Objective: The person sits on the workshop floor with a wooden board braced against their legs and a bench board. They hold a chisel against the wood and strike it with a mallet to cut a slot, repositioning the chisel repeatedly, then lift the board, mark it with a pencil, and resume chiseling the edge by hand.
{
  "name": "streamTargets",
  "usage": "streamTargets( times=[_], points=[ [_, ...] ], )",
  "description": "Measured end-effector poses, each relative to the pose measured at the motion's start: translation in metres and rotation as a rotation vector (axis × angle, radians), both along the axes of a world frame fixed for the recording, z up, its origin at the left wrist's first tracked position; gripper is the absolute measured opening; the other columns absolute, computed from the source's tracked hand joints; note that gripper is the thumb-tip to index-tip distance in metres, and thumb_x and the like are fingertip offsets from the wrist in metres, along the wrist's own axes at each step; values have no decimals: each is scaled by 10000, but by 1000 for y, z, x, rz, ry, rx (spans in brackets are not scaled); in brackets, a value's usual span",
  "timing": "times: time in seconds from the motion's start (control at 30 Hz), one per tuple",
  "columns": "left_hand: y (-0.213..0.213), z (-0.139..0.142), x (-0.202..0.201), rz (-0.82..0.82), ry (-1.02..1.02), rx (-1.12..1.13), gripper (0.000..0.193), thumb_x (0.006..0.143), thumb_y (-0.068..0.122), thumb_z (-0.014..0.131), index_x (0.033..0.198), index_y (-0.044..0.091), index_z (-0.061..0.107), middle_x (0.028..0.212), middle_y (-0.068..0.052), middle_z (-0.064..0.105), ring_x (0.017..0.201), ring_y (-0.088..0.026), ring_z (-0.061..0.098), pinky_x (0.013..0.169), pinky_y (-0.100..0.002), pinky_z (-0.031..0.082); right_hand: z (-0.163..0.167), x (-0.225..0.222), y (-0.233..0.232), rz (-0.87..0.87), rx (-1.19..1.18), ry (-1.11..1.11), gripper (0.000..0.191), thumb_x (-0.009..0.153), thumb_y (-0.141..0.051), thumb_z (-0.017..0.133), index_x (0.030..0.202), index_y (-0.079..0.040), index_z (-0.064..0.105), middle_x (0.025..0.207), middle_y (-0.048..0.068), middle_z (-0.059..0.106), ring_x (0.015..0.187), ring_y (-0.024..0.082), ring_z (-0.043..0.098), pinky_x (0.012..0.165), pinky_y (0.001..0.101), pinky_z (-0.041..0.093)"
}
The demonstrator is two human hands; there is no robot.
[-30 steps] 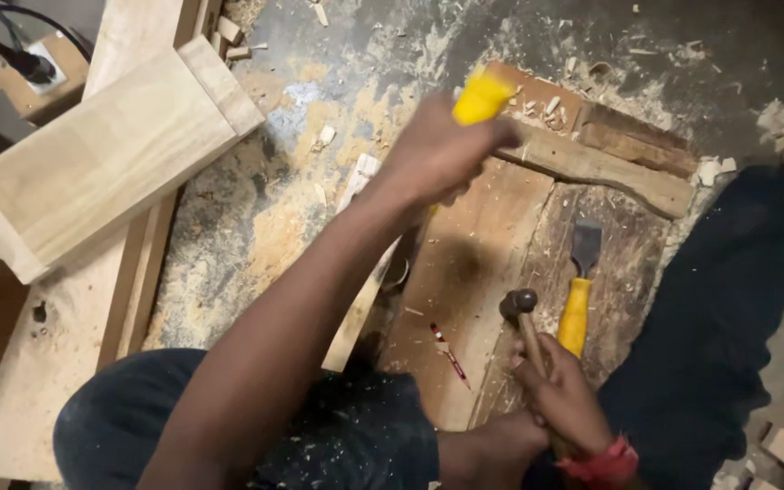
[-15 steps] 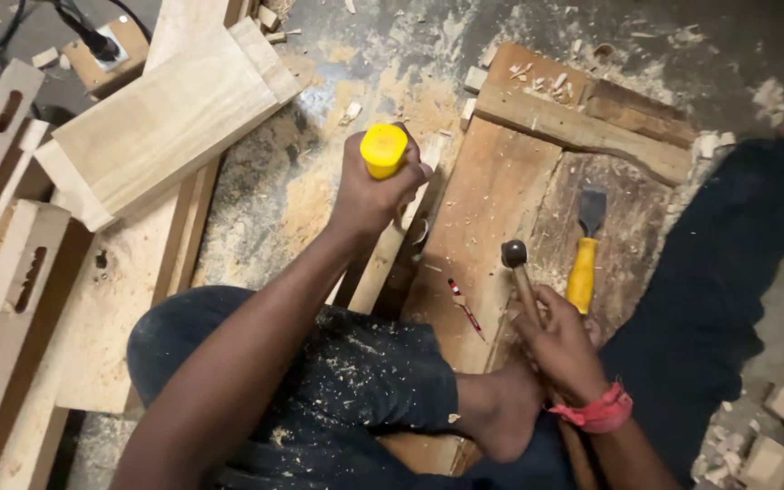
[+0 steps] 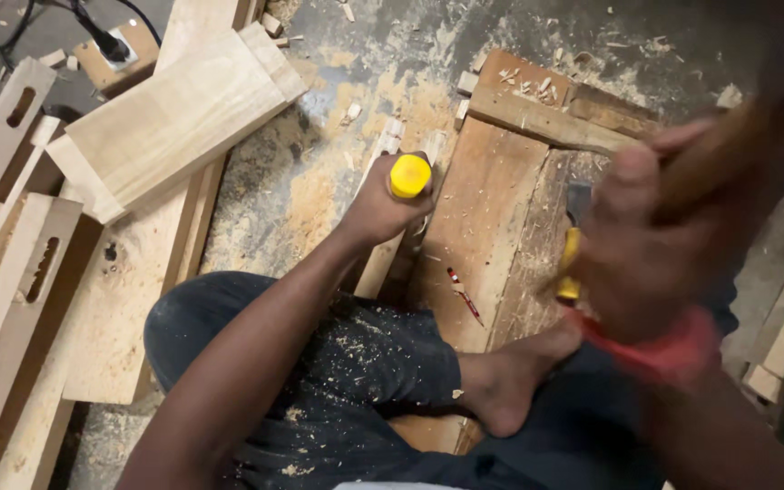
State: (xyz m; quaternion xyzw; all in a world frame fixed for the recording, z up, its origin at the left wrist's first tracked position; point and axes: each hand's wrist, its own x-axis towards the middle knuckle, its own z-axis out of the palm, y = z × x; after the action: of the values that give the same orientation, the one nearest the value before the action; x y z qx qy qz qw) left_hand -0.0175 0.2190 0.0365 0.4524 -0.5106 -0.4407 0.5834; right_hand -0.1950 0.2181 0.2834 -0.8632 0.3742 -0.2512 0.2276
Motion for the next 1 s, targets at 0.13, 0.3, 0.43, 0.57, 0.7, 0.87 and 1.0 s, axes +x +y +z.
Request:
streamTargets(
  times=[0.13, 0.3, 0.43, 0.57, 0.7, 0.87, 1.0],
  points=[
    [-4, -1, 0, 8, -41, 21, 200, 782, 54, 748, 957, 63, 649, 837, 36, 644, 782, -83, 626, 690, -285, 537, -65, 4, -16, 175, -236, 543, 249, 940, -137, 607, 1147, -55, 495, 674, 168, 643, 556, 400, 631, 484, 547, 465],
    [5, 8, -5, 22, 15, 155, 262, 774, 90, 723, 1027, 77, 656, 868, 28, 653, 806, -96, 629, 703, -294, 537, -104, -22, -20, 146, -94, 267, 262, 906, -111, 617, 1113, -36, 475, 673, 215, 627, 634, 469, 624, 576, 590, 466],
    [3, 6, -4, -7, -93, 106, 213, 765, 86, 720, 969, 55, 668, 826, -26, 665, 776, -137, 639, 703, -321, 538, -97, -27, -27, 121, 26, 377, 232, 894, -105, 629, 1067, -37, 490, 695, 230, 642, 684, 474, 628, 609, 578, 455],
    [-64, 10, -14, 224, -122, 69, 174, 855, 174, 741, 937, 34, 679, 840, -68, 708, 798, -158, 680, 729, -326, 543, -144, -67, -41, -35, 55, 145, 227, 941, -139, 673, 1019, -14, 501, 756, 213, 620, 726, 445, 620, 585, 491, 458],
    [-93, 30, -31, 248, -188, 218, 362, 771, 295, 778, 997, 27, 689, 900, -121, 735, 823, -235, 709, 739, -386, 553, -233, -124, -19, -260, 676, 55, 158, 955, -181, 637, 1028, -42, 617, 695, 52, 522, 601, 183, 490, 521, 372, 414],
    [70, 28, -15, -147, -56, 230, 135, 1000, 132, 619, 1129, 96, 602, 1120, -148, 615, 1064, -323, 629, 967, -447, 497, -290, -166, 26, -323, 770, -44, 183, 930, -185, 661, 1052, -51, 637, 702, -16, 553, 598, 74, 495, 499, 268, 421],
    [97, 25, 8, -85, -386, -140, 273, 729, -23, 697, 977, 57, 616, 1235, -147, 608, 1227, -323, 594, 1002, -402, 492, -296, -168, 35, -503, 968, 174, 275, 996, -199, 669, 1028, 67, 606, 729, 108, 515, 583, 233, 473, 508, 402, 393]
  ],
)
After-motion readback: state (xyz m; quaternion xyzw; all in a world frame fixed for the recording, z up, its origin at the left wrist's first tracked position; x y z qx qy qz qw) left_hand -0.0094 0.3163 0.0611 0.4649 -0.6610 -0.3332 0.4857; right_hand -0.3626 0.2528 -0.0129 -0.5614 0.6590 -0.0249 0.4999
